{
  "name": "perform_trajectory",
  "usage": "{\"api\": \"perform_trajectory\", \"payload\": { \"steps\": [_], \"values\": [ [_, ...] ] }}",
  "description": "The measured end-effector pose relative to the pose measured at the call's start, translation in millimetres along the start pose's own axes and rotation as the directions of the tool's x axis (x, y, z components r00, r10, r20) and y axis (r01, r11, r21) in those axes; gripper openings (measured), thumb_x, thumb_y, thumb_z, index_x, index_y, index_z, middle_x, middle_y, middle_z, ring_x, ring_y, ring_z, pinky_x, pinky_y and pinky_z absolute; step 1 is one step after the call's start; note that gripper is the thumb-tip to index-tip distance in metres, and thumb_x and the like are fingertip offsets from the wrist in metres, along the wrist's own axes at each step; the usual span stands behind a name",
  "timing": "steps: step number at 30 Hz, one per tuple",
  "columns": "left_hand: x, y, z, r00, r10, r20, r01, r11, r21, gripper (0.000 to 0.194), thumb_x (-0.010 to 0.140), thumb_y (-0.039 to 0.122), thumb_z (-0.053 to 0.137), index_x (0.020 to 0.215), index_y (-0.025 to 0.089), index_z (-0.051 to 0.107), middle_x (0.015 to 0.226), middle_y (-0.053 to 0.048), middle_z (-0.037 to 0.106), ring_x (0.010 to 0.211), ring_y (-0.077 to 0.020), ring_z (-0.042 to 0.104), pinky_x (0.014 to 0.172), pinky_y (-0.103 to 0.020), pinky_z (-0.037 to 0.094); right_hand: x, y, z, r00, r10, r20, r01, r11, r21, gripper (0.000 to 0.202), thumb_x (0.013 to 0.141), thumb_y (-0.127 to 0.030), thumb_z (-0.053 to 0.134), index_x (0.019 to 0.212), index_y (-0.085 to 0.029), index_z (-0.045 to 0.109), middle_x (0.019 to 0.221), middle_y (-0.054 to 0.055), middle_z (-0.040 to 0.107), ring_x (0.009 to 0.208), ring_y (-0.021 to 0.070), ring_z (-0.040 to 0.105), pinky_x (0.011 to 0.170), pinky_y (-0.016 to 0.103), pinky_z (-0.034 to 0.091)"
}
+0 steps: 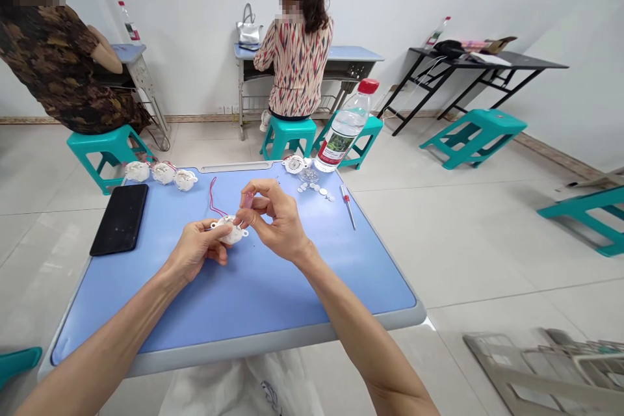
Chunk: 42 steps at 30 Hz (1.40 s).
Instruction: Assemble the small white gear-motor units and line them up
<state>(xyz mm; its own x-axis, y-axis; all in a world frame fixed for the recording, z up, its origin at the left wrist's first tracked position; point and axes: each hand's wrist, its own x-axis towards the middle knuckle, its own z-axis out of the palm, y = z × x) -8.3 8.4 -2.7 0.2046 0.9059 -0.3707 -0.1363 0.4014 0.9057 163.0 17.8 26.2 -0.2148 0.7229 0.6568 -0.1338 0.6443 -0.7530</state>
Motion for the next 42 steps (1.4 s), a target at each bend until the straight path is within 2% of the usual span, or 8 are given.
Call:
{"api": "perform_trajectory", "payload": {
  "steps": [5,13,24,28,32,35,39,42],
  "values": [
    [-1,0,0.4,1.0,0.0,0.001,0.0,1.0,0.0,0.03,0.067,0.034,0.073,0.08,0.009,0.063,0.063,-0.004,0.065,0.036,-0.0107,0.053,0.037,-0.025,0.048,-3,-2,-5,0.996,0.028,0.082,-0.028,1.0,-0.008,0.033,0.096,-0.024,0.044,0.128,-0.029,0.046,0.099,0.003,0.058,0.074,0.0118,0.066,0.064,0.029,0.059],
    [0,1,1.1,1.0,-0.001,0.001,0.001,1.0,0.003,0.03,0.068,0.034,0.073,0.081,0.009,0.064,0.062,-0.004,0.065,0.036,-0.0103,0.053,0.038,-0.025,0.048,-3,2,-6,0.999,-0.036,0.016,0.037,0.997,-0.073,0.025,0.093,-0.02,0.049,0.117,-0.025,0.055,0.079,0.0,0.059,0.073,0.0136,0.067,0.059,0.027,0.059],
    [-1,1,1.5,1.0,0.005,0.007,-0.005,1.0,0.009,0.028,0.068,0.034,0.073,0.078,0.01,0.063,0.062,-0.004,0.065,0.037,-0.0102,0.053,0.038,-0.025,0.048,-1,-4,0,1.0,0.008,-0.028,-0.009,1.0,-0.01,0.016,0.087,-0.015,0.06,0.096,-0.021,0.048,0.081,-0.002,0.059,0.066,0.0123,0.067,0.054,0.025,0.055],
    [-1,2,1.8,1.0,0.007,0.008,-0.007,1.0,0.012,0.029,0.067,0.035,0.074,0.078,0.01,0.064,0.062,-0.004,0.065,0.036,-0.0098,0.052,0.039,-0.025,0.049,-1,-5,-2,1.0,0.004,0.011,-0.004,1.0,-0.029,0.021,0.088,-0.02,0.059,0.106,-0.023,0.048,0.075,-0.003,0.06,0.063,0.011,0.063,0.056,0.026,0.054],
    [-1,2,1.3,1.0,-0.005,0.004,0.005,1.0,0.011,0.03,0.067,0.036,0.074,0.079,0.01,0.064,0.061,-0.003,0.064,0.036,-0.0101,0.053,0.038,-0.025,0.048,-1,-6,-8,0.995,0.007,0.1,0.0,0.997,-0.072,0.028,0.095,-0.028,0.046,0.123,-0.026,0.048,0.081,0.001,0.06,0.072,0.0133,0.064,0.063,0.03,0.056],
    [-2,3,1.2,1.0,-0.004,0.006,0.004,1.0,0.014,0.029,0.067,0.035,0.074,0.078,0.01,0.063,0.061,-0.003,0.064,0.036,-0.0103,0.053,0.038,-0.025,0.048,-1,-7,-11,0.992,0.004,0.126,0.005,0.997,-0.073,0.026,0.097,-0.024,0.042,0.119,-0.026,0.055,0.085,0.002,0.062,0.077,0.0145,0.065,0.064,0.031,0.057],
    [-2,2,1.6,1.0,0.007,0.009,-0.007,1.0,0.019,0.028,0.068,0.035,0.073,0.077,0.01,0.063,0.061,-0.003,0.064,0.036,-0.0101,0.052,0.038,-0.025,0.048,-3,-5,-9,0.996,-0.018,0.091,0.023,0.998,-0.058,0.024,0.094,-0.018,0.048,0.115,-0.026,0.057,0.093,0.003,0.066,0.081,0.0163,0.069,0.059,0.029,0.058],
    [-2,2,2.0,1.0,0.011,0.014,-0.011,1.0,0.024,0.029,0.068,0.035,0.073,0.077,0.01,0.063,0.062,-0.004,0.064,0.037,-0.0101,0.053,0.039,-0.025,0.048,-4,-4,-7,0.998,-0.013,0.056,0.016,0.998,-0.056,0.02,0.09,-0.016,0.054,0.109,-0.023,0.057,0.091,0.003,0.068,0.083,0.0175,0.069,0.056,0.028,0.058]
  ]
}}
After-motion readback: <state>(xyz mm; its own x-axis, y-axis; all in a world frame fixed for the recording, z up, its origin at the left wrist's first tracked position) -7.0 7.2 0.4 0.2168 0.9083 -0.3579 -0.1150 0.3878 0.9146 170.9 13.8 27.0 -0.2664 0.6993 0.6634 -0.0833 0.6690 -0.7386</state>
